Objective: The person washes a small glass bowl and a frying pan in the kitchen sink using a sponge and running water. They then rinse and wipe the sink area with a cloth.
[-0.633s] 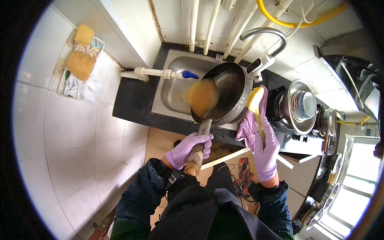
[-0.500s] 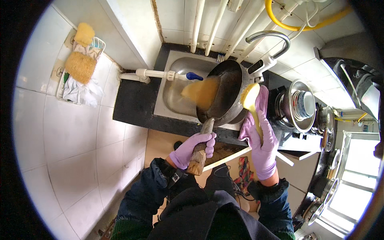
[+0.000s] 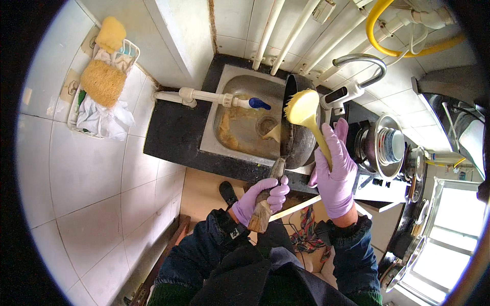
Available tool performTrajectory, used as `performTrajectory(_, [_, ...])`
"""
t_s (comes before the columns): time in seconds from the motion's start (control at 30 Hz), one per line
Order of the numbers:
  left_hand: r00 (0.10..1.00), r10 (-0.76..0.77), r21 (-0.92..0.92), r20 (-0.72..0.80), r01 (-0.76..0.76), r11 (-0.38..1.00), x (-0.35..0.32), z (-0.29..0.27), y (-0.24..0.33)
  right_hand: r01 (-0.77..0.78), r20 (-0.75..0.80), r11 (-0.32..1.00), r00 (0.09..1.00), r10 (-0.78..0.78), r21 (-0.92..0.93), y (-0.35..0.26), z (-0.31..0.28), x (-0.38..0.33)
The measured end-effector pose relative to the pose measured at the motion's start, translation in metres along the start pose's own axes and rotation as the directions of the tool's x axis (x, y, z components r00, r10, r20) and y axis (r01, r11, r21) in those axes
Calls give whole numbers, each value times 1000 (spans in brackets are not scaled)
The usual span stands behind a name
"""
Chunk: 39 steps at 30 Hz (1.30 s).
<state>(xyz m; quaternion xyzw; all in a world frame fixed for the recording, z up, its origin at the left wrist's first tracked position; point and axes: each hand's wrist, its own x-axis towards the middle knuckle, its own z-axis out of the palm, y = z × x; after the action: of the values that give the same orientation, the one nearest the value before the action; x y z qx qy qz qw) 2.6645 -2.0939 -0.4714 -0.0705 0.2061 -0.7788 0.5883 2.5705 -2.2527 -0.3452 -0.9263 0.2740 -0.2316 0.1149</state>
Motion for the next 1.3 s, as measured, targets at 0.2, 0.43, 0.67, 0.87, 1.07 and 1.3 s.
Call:
performTrajectory(0.2, [1000, 3, 83, 5, -3, 997, 9, -6, -7, 58, 23, 998, 998, -59, 39, 19, 14, 23])
performTrajectory(0.43, [962, 149, 453, -230, -30, 891, 23, -4, -6, -158, 246, 973, 963, 114, 170, 45, 35, 53])
performTrajectory(0.67, [887, 338, 784, -314, 42, 620, 37, -21, 8, 117, 493, 971, 845, -208, 210, 55, 111, 95])
performTrajectory(0.87, [777, 494, 912, -391, 256, 319, 8, -38, 16, 125, 556, 986, 814, -167, 112, 52, 157, 101])
performTrajectory(1.07, [761, 536, 923, -366, 221, 316, -8, -49, 14, 168, 598, 985, 787, -150, 26, 64, 171, 110])
performTrajectory(1.3, [692, 598, 914, -405, 290, 284, -19, -51, 19, 350, 501, 936, 803, -323, 42, 86, 190, 112])
